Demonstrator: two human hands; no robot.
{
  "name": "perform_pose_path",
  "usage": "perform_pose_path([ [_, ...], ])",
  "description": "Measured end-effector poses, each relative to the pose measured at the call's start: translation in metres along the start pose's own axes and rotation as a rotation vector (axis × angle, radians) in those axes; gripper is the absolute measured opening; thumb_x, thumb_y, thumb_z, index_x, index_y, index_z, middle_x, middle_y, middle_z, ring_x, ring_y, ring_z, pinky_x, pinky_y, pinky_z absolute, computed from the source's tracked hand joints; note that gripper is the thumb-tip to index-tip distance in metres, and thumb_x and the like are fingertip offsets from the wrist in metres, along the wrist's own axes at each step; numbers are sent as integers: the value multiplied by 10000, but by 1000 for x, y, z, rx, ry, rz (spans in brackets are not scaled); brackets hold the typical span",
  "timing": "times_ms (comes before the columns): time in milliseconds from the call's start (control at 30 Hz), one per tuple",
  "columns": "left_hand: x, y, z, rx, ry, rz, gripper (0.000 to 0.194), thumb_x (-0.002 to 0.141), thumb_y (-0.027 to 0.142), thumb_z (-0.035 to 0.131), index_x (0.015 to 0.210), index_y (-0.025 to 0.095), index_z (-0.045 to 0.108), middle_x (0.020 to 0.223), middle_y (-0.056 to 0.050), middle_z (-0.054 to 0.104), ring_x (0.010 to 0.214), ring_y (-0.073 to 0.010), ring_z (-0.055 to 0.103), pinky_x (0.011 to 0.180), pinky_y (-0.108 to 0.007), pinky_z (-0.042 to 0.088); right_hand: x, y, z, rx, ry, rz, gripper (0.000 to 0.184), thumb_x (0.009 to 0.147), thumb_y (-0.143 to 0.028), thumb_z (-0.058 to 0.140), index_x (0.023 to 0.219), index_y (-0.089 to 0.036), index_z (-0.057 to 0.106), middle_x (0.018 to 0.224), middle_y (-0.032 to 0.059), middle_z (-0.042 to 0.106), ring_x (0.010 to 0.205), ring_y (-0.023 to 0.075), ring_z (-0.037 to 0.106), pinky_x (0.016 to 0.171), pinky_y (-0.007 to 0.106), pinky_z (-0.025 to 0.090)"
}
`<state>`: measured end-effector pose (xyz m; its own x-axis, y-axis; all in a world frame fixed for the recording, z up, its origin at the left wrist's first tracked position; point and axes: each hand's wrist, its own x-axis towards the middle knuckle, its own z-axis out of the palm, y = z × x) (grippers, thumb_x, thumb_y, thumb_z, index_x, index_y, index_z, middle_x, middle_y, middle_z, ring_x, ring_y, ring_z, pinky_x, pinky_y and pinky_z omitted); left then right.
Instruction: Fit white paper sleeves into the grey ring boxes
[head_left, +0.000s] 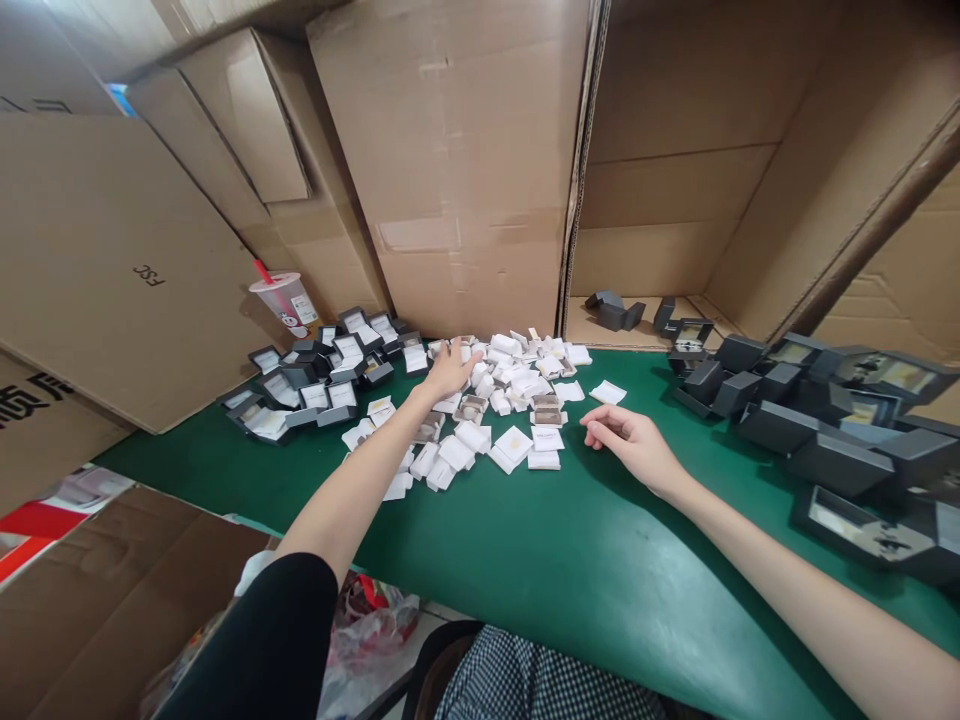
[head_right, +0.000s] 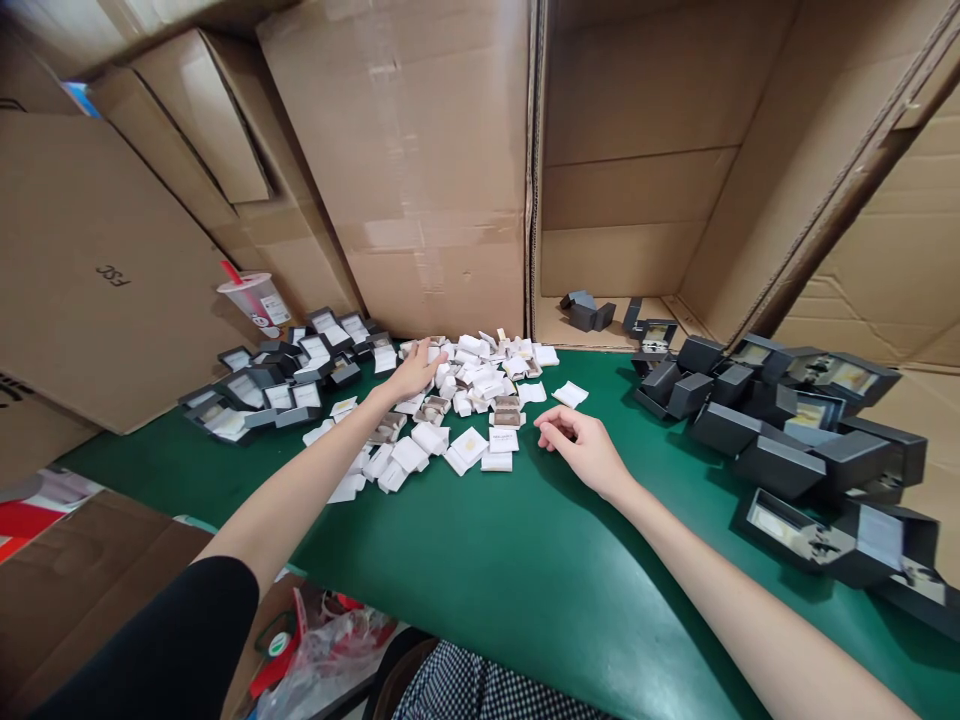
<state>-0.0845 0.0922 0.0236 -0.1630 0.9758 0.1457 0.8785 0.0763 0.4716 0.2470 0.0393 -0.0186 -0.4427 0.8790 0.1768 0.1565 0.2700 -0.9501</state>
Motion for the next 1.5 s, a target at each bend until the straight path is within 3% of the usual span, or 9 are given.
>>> perform_pose_path([
  [200,4,14,7,-54,-68,91,692,901,654,310,1364,157,445,1461,-158,459,1356,-278,442,1112,-374,336,1,-1,0,-8,-9,2,286,872,-464,557,904,-189,628,732,27,639,689,166,581,693,316,450],
  [400,-7,12,-11,-54,-23,168,519,938,507,305,1140,160,634,1140,-80,696,1034,-224,644,940,-314,482,1,2,0,-4,-13,2,282,873,-459,563,916,-188,630,755,32,647,712,168,579,717,323,451],
  [567,-4,-6,-27,15,140,42,447,937,327,317,1238,110,567,1304,-160,597,1239,-275,534,1092,-405,361,2,2,0,-1,-12,1,281,871,-458,565,913,-187,630,750,31,647,712,168,580,715,322,452],
  [733,9,-17,-16,38,15,-24,698,893,508,448,1416,51,377,1501,-217,377,1431,-321,313,1154,-413,280,1,1,0,-28,-16,1,287,873,-459,557,919,-187,634,757,35,655,717,172,587,715,324,450],
  [867,17,-9,-3,35,-43,-41,848,864,655,391,1451,47,321,1549,-225,263,1468,-353,198,1175,-451,215,1,-2,0,-37,-16,4,299,868,-469,551,907,-184,629,755,38,654,718,175,592,717,327,456],
  [1167,-8,14,-12,72,-30,187,511,965,492,259,1214,210,605,1207,-64,665,1194,-223,557,1035,-336,424,2,-2,0,-58,-28,-13,277,881,-448,533,908,-190,630,766,45,661,722,184,595,719,340,457],
  [1300,-20,1,-27,216,125,101,420,968,291,282,1103,144,652,1157,-144,627,1165,-293,537,1044,-452,403,1,-6,0,-81,-34,-8,268,883,-441,524,909,-196,630,763,39,663,723,183,598,711,331,448],
  [1400,-28,-11,-33,325,125,13,303,937,224,405,1028,116,673,1137,-180,613,1155,-332,536,990,-475,443,0,-8,0,-103,-32,0,268,882,-439,521,902,-196,633,755,34,665,717,179,596,699,320,436],
  [1500,-32,-16,-36,411,96,-39,226,934,279,527,1081,149,640,1170,-129,609,1127,-265,562,953,-443,489,0,-8,0,-113,-29,-4,269,879,-436,519,897,-194,635,750,33,668,709,177,595,690,314,431],
])
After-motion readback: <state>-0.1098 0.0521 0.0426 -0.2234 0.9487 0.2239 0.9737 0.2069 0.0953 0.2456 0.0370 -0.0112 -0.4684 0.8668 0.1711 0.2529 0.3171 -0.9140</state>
